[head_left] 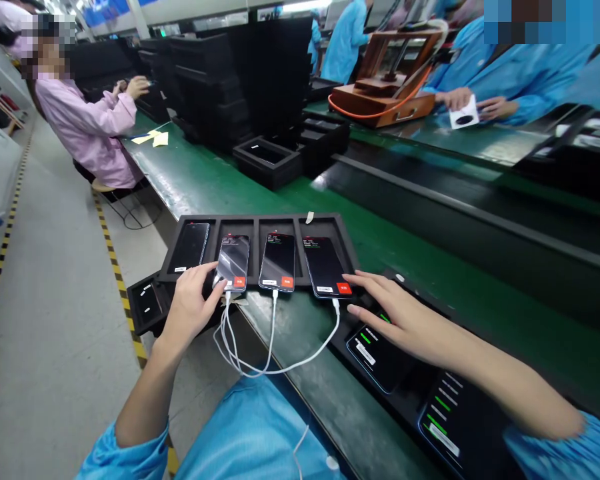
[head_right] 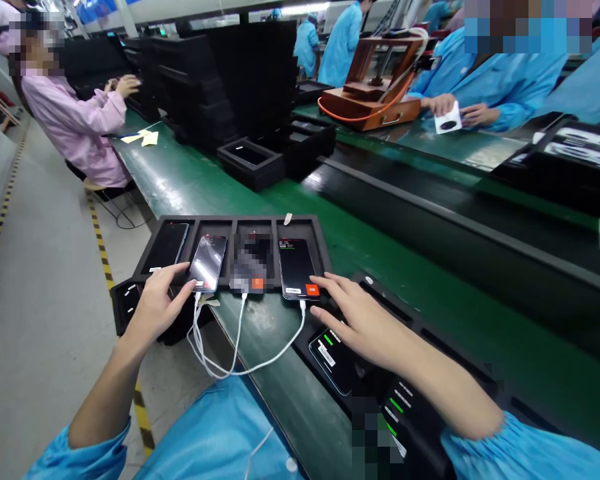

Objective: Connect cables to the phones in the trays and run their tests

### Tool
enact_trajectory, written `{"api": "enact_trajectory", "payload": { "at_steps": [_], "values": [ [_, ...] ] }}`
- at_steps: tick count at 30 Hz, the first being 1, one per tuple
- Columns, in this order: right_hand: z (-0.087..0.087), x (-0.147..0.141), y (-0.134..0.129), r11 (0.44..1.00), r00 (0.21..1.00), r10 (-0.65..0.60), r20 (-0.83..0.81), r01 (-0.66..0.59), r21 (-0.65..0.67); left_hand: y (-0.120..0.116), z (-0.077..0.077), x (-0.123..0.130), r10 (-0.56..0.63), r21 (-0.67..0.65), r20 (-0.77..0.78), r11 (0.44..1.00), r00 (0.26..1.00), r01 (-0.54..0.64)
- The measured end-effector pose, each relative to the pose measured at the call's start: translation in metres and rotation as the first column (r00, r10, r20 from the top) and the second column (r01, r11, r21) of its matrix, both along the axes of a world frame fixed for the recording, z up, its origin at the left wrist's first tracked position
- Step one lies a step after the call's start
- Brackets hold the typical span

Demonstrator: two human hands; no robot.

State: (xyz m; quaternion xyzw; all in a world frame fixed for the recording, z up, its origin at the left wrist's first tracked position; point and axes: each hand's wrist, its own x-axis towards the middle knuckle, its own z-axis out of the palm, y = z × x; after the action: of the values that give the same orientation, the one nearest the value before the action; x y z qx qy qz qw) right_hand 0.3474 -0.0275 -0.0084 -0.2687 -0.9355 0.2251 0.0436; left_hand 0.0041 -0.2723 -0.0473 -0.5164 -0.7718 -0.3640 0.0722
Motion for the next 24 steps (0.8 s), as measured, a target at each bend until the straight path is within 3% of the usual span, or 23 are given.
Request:
{"api": "enact_trajectory", "payload": {
  "at_steps": [4,6,8,12,15,17,19,21,24],
  "values": [
    [0.006,0.014,0.003,0.998,0.999,-0.048,-0.019,0.049,0.039,-0.002,0.005,0.017,0.002,0.064,0.084,0.998,0.996,-0.007],
    [0.014,0.031,0.002,0.995,0.995,-0.095,-0.031,0.096,0.032,0.000,0.009,0.034,-0.106,0.125,0.100,0.988,0.989,0.094],
    [0.023,0.054,-0.001,0.988,0.987,-0.154,-0.039,0.155,0.005,0.006,0.010,0.055,-0.294,0.162,0.067,0.946,0.954,0.280],
    [0.034,0.115,-0.008,0.945,0.945,-0.325,-0.025,0.323,-0.059,0.026,0.010,0.105,-0.635,0.199,0.070,0.765,0.769,0.613],
    [0.033,0.167,-0.017,0.893,0.895,-0.445,0.015,0.445,-0.071,0.036,0.011,0.149,-0.808,0.192,0.255,0.581,0.532,0.791],
    [0.029,0.201,-0.025,0.854,0.858,-0.513,0.038,0.514,-0.075,0.038,0.009,0.180,-0.824,0.158,0.458,0.445,0.333,0.882],
    [0.021,0.229,-0.036,0.805,0.810,-0.583,0.061,0.586,-0.086,0.038,0.005,0.210,-0.750,0.121,0.639,0.320,0.173,0.940],
    [0.011,0.250,-0.048,0.760,0.765,-0.640,0.073,0.644,-0.084,0.039,-0.003,0.239,-0.665,0.092,0.741,0.233,0.090,0.968],
    [-0.008,0.268,-0.065,0.741,0.743,-0.666,0.060,0.669,-0.056,0.045,-0.017,0.279,-0.646,0.052,0.762,0.119,0.037,0.992]
  ]
}}
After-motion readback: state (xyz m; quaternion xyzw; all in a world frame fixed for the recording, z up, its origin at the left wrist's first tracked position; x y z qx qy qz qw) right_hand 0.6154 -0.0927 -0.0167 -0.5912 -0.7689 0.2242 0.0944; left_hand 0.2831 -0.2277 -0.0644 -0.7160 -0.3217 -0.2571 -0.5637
